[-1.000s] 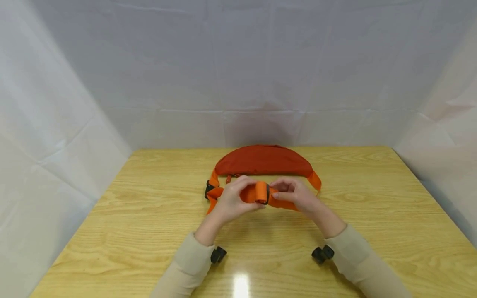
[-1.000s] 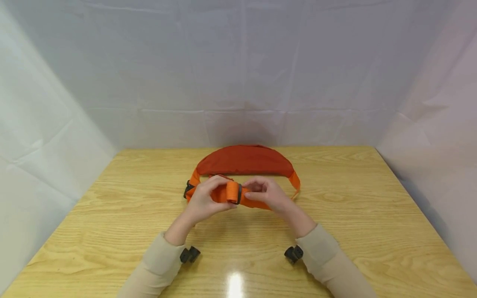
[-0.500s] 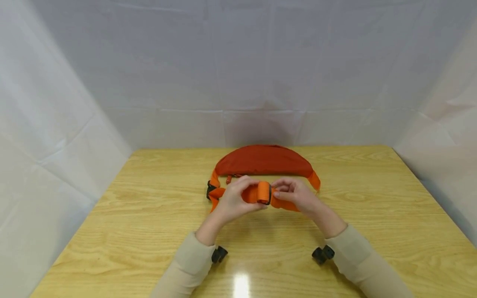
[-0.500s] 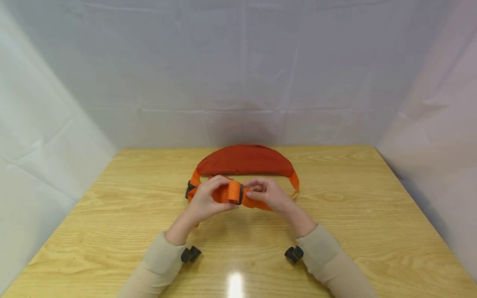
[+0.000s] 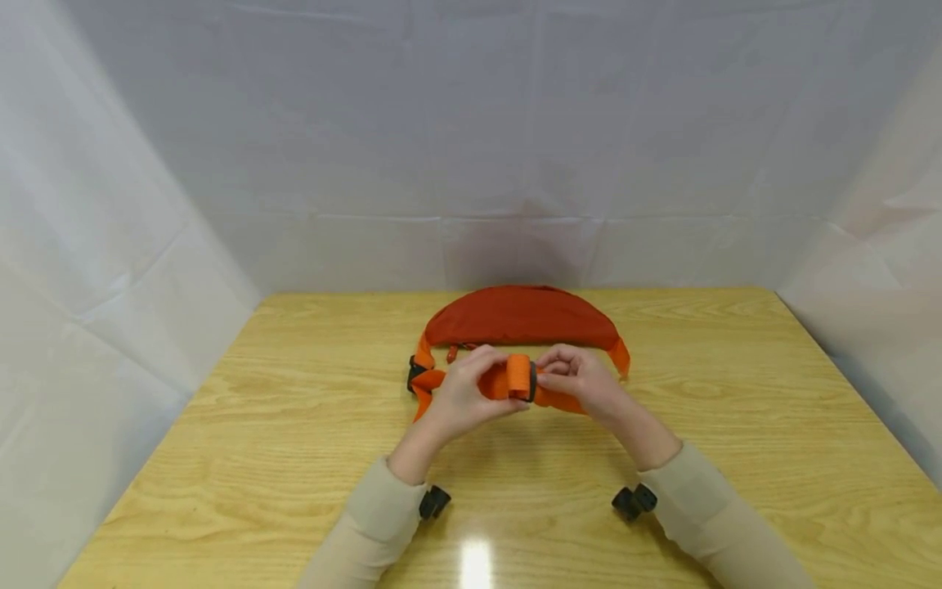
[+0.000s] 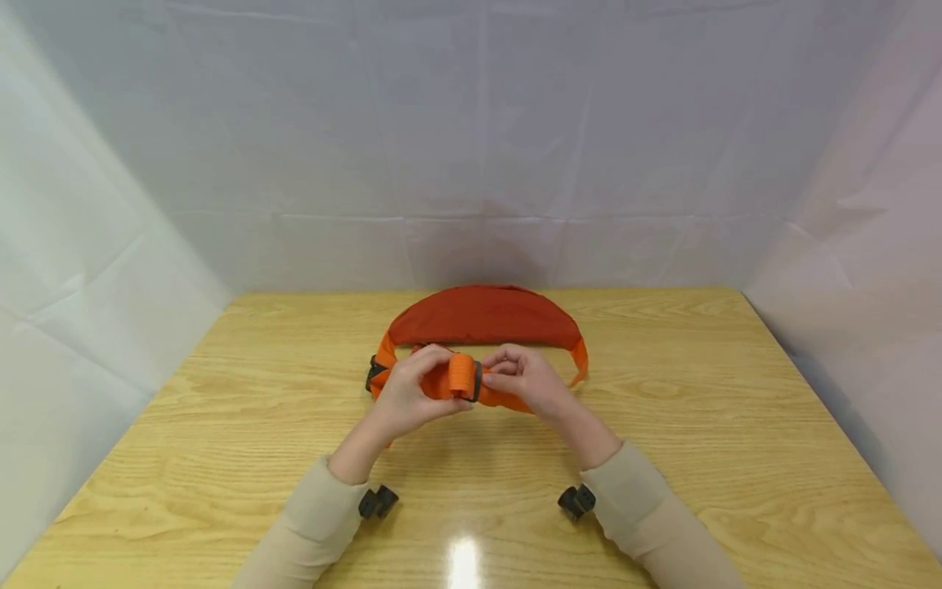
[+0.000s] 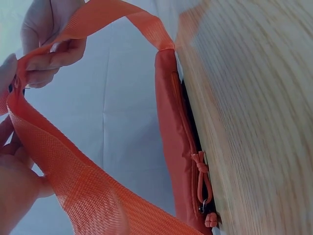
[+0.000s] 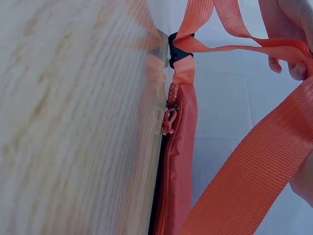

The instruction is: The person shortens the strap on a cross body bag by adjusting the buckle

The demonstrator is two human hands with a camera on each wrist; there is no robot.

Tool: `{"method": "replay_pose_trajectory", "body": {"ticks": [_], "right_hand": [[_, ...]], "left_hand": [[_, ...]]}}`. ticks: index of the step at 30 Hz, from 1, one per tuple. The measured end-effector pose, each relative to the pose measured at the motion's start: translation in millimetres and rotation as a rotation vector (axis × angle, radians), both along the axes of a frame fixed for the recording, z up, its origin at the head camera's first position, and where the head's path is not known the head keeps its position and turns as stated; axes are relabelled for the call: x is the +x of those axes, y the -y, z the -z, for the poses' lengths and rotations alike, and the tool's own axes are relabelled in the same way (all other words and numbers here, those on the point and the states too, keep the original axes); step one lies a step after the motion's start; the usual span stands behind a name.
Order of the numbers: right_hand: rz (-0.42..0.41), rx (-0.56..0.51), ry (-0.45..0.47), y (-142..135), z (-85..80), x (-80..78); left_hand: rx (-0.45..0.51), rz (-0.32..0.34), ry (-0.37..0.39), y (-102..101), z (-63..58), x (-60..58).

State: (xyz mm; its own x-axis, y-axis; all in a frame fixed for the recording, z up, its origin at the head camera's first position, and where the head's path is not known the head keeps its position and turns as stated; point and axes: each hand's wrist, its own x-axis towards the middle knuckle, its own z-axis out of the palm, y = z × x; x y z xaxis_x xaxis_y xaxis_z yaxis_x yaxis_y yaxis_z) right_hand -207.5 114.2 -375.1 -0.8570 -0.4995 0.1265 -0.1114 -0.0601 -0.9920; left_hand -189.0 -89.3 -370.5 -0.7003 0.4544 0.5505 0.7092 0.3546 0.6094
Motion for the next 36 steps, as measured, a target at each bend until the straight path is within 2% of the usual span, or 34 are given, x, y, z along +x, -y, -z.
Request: {"method": "replay_pose_trajectory", "body": {"ticks": [4,11,20,28,36], "right_hand": [[0.014,0.008,-0.035,-0.3,2.2,-0.7],[-0.05,-0.008,-0.032,-7.6,3.6,-1.4],[-0.04,0.039,-0.035,-7.3,0.5,-0.2],[-0.072,0.006,-0.013,-6.2,0.7,0.3],[-0.078,0.016,-0.063,-5.7,1.9,3.3]], "left_hand": [[-0.007,0.0,-0.004,0.1,-0.8,0.0],[-0.012,-0.026,-0.009,2.6,-2.2,0.9],[-0.027,0.011,-0.021,0.8,-1.0,-1.1],[-0.033,0.032,-0.044,-1.7,0.5,-2.5],[-0.051,-0.007,-0.018,-0.5,0.6,-1.9]]}}
